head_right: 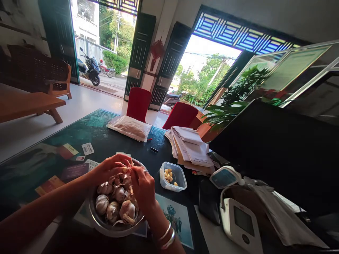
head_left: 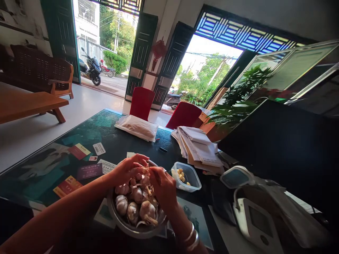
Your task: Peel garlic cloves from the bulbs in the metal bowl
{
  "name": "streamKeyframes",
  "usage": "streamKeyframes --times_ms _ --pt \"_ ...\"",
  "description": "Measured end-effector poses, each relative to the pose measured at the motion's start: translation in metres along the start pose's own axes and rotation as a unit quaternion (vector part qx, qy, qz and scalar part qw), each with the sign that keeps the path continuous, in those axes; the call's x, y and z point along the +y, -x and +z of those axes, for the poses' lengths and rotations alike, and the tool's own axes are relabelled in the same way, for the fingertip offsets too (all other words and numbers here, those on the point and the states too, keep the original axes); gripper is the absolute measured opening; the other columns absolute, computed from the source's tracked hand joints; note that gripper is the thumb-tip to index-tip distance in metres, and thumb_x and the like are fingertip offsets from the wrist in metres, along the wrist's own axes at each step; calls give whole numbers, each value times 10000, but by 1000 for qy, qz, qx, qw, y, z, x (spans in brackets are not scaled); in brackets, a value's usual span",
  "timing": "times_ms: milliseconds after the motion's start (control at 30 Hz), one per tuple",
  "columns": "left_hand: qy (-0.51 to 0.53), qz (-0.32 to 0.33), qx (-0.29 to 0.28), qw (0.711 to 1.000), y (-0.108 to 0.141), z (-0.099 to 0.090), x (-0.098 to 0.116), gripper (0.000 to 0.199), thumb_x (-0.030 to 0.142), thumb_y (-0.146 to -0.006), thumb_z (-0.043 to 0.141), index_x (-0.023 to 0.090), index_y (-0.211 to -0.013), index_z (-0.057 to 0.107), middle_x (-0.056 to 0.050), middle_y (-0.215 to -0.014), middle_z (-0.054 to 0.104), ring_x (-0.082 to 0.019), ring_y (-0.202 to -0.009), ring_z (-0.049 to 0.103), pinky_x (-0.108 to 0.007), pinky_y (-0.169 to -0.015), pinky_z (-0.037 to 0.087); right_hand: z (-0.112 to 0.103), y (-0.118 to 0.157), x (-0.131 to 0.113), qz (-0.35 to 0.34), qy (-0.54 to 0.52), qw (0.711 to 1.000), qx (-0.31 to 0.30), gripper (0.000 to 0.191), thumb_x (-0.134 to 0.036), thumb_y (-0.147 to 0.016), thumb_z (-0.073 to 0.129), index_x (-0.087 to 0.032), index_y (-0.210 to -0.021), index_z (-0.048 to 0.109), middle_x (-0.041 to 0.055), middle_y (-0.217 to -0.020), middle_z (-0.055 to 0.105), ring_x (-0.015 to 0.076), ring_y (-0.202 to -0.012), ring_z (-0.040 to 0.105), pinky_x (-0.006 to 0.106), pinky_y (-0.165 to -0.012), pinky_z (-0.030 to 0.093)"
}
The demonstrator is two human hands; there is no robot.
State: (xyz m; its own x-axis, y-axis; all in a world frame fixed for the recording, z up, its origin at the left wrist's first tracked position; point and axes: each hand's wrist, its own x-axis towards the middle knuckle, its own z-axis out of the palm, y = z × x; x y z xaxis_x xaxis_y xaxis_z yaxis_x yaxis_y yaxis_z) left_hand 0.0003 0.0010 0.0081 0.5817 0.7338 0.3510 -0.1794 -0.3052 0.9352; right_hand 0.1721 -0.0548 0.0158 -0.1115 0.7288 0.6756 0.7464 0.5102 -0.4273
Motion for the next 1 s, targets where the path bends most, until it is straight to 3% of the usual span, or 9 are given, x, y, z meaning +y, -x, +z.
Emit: streamKeyframes --times_ms 167,367,467,600,700,833,1000 --pt "19 5 -10 1000 0 0 -2 433 267 -856 570 192 -1264 445 -87 -1017 633 -188 -909 640 -304 -779 503 2 0 0 -23 -7 1000 11 148 -186 -895 491 -226 -919 632 28 -826 703 153 -719 666 260 -682 527" --pt "-5 2 -24 1000 0 -1 -3 472 252 -851 569 182 -1291 414 -97 -1028 684 -193 -906 651 -293 -770 503 5 4 5 -78 14 997 -10 296 -134 -913 441 -233 -1116 631 39 -857 696 147 -748 664 256 -664 539" --pt "-31 -11 -29 999 1 -1 0 468 234 -854 559 190 -1296 411 -101 -1052 685 -198 -906 658 -288 -748 511 6 4 6 -93 19 995 -8 261 -142 -918 442 -207 -1052 656 54 -838 686 150 -720 660 258 -624 538" --pt "-40 7 -28 999 2 -1 3 430 209 -861 543 184 -1278 440 -120 -1132 653 -215 -1004 637 -328 -841 501 7 3 4 -76 36 996 -15 193 -151 -908 464 -184 -892 653 60 -777 678 159 -688 654 267 -648 526" --pt "-60 13 -24 998 2 0 1 335 194 -866 519 174 -1201 532 -113 -1160 632 -212 -1000 639 -320 -846 506 8 3 4 -65 55 996 -18 188 -154 -904 454 -179 -834 626 60 -749 670 167 -672 649 270 -651 512" --pt "-83 13 -5 996 1 1 -6 290 187 -809 583 153 -1096 609 -103 -1101 654 -195 -869 671 -275 -734 534 7 4 4 -46 51 997 -21 184 -172 -908 449 -185 -811 605 39 -715 646 154 -628 617 256 -620 484" --pt "-193 53 52 978 -2 2 -2 93 173 -772 622 142 -812 700 -62 -881 704 -167 -804 648 -239 -734 493 3 3 2 -36 8 999 -39 138 -168 -901 464 -197 -860 592 20 -767 642 145 -669 605 248 -657 467"
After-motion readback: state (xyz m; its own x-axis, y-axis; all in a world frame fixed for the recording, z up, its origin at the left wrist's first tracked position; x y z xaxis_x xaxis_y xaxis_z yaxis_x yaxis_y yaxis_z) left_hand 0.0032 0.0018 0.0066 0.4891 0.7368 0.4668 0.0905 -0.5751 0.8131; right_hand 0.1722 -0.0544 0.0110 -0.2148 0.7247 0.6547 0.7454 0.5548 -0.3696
